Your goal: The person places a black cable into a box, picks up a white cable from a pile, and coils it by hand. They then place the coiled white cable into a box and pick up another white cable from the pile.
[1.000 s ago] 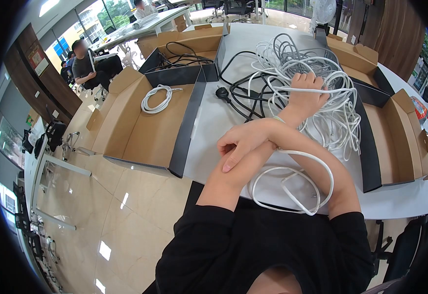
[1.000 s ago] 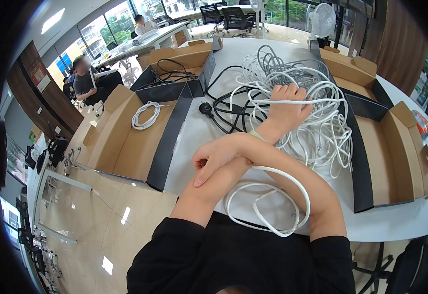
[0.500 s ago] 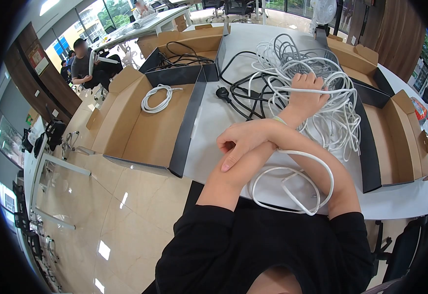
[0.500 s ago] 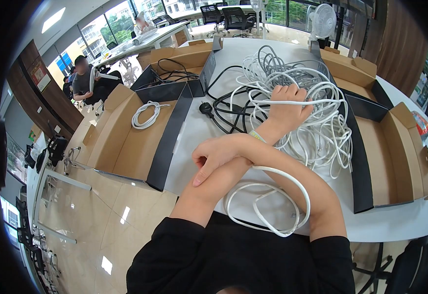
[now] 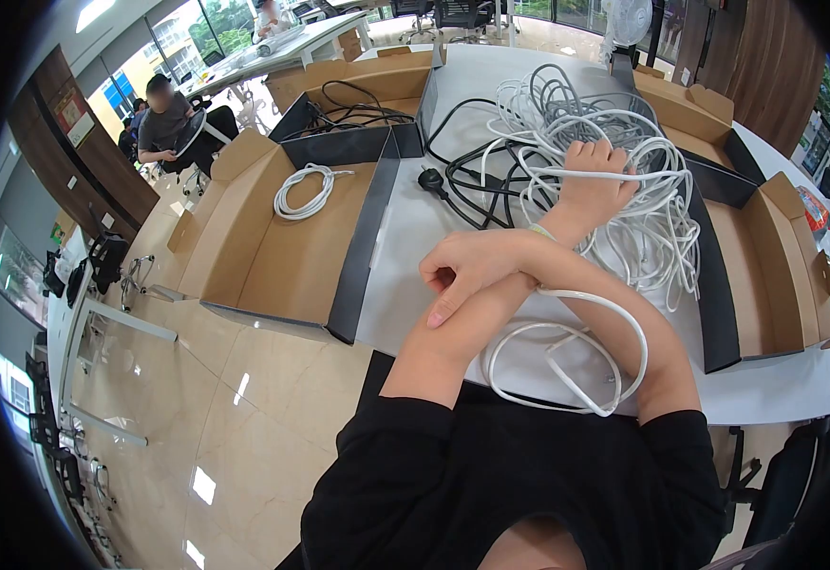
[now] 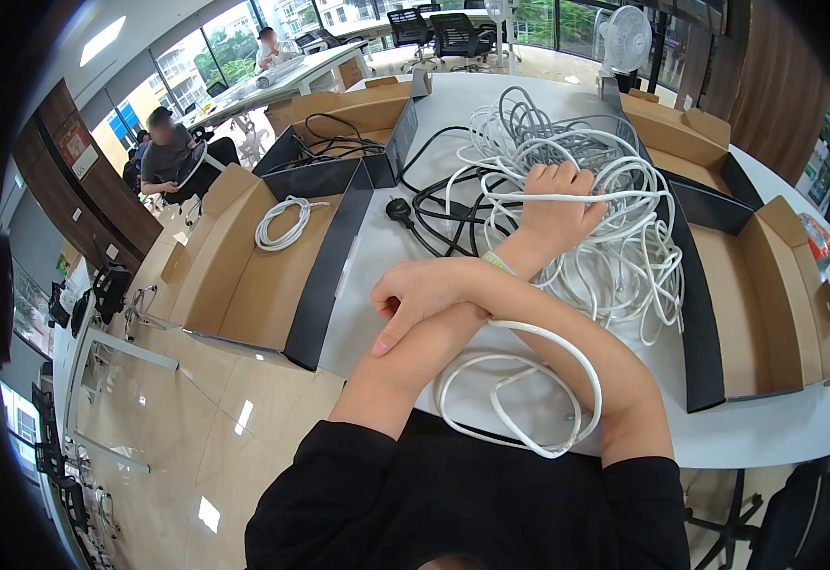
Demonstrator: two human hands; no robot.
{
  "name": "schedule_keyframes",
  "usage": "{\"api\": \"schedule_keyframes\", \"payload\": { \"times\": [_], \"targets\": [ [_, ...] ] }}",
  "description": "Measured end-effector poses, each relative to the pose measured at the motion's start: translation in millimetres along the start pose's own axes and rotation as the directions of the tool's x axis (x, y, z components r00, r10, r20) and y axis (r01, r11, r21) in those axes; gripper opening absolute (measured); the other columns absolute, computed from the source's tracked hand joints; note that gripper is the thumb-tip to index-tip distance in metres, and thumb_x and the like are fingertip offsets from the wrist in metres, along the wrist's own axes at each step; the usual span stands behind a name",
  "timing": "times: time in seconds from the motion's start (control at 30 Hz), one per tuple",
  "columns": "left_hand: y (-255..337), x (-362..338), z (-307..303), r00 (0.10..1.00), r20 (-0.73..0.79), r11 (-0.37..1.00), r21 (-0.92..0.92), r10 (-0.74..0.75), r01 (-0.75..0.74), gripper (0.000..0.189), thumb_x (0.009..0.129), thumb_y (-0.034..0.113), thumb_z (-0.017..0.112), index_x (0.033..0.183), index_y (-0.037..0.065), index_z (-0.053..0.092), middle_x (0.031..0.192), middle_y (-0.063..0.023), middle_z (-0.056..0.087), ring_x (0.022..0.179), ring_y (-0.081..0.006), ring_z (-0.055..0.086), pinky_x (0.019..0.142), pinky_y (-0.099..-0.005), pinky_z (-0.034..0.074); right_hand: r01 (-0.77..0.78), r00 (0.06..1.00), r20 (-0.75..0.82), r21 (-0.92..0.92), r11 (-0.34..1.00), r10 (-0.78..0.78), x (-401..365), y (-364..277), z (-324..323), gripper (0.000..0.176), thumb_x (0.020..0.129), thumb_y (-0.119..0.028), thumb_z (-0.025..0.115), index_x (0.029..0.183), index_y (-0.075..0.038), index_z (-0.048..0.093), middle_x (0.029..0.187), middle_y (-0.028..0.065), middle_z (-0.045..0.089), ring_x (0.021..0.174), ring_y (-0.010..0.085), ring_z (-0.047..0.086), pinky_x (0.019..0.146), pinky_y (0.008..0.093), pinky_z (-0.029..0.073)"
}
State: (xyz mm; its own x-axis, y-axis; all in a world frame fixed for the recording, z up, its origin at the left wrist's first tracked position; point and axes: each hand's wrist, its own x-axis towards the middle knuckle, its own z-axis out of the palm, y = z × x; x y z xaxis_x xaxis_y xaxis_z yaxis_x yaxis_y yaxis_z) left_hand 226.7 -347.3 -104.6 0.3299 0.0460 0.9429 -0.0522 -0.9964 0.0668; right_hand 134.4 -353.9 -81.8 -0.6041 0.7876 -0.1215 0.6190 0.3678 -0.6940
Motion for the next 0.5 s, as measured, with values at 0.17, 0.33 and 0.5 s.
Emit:
{"api": "schedule_keyframes", "payload": {
  "times": [0.17, 0.33, 0.5],
  "targets": [
    [-0.3, 0.0, 0.1, 1.0, -0.001, 1.0, 0.001, 0.005, -0.005, 0.02, 0.07, 0.024, 0.058, 0.064, 0.006, 0.05, 0.061, -0.0087, 0.047, 0.058, -0.0241, 0.047, 0.06, -0.0366, 0.033, -0.003, 0.999, 0.036, 0.094, 0.996, -0.001, -4.6, -6.6, -3.1, 0.054, 0.068, -0.05, 0.064, 0.075, 0.002, 0.057, 0.068, 0.0103, 0.057, 0.066, 0.0209, 0.054, 0.058, 0.0311, 0.042],
    [-0.3, -0.4, 0.8, 1.0, -0.004, 1.0, 0.005, 0.004, -0.004, 0.02, 0.07, 0.024, 0.058, 0.063, 0.006, 0.05, 0.061, -0.0088, 0.046, 0.057, -0.0241, 0.047, 0.06, -0.0366, 0.033, 0.044, 0.995, 0.078, 0.171, 0.984, -0.058, -2.9, 4.2, 1.7, 0.051, 0.072, -0.047, 0.063, 0.083, 0.003, 0.059, 0.077, 0.0117, 0.059, 0.074, 0.0211, 0.056, 0.065, 0.03, 0.043],
    [-0.2, -0.1, 0.7, 1.0, -0.001, 1.0, 0.004, 0.001, -0.001, 0.021, 0.069, 0.024, 0.058, 0.063, 0.006, 0.05, 0.062, -0.0088, 0.046, 0.058, -0.024, 0.047, 0.06, -0.0366, 0.033, 0.016, 0.991, 0.127, 0.173, 0.985, -0.038, -2.4, 2.7, 0.9, 0.052, 0.072, -0.045, 0.063, 0.084, 0.004, 0.057, 0.078, 0.0119, 0.058, 0.073, 0.0208, 0.054, 0.065, 0.0301, 0.042]
  ]
}}
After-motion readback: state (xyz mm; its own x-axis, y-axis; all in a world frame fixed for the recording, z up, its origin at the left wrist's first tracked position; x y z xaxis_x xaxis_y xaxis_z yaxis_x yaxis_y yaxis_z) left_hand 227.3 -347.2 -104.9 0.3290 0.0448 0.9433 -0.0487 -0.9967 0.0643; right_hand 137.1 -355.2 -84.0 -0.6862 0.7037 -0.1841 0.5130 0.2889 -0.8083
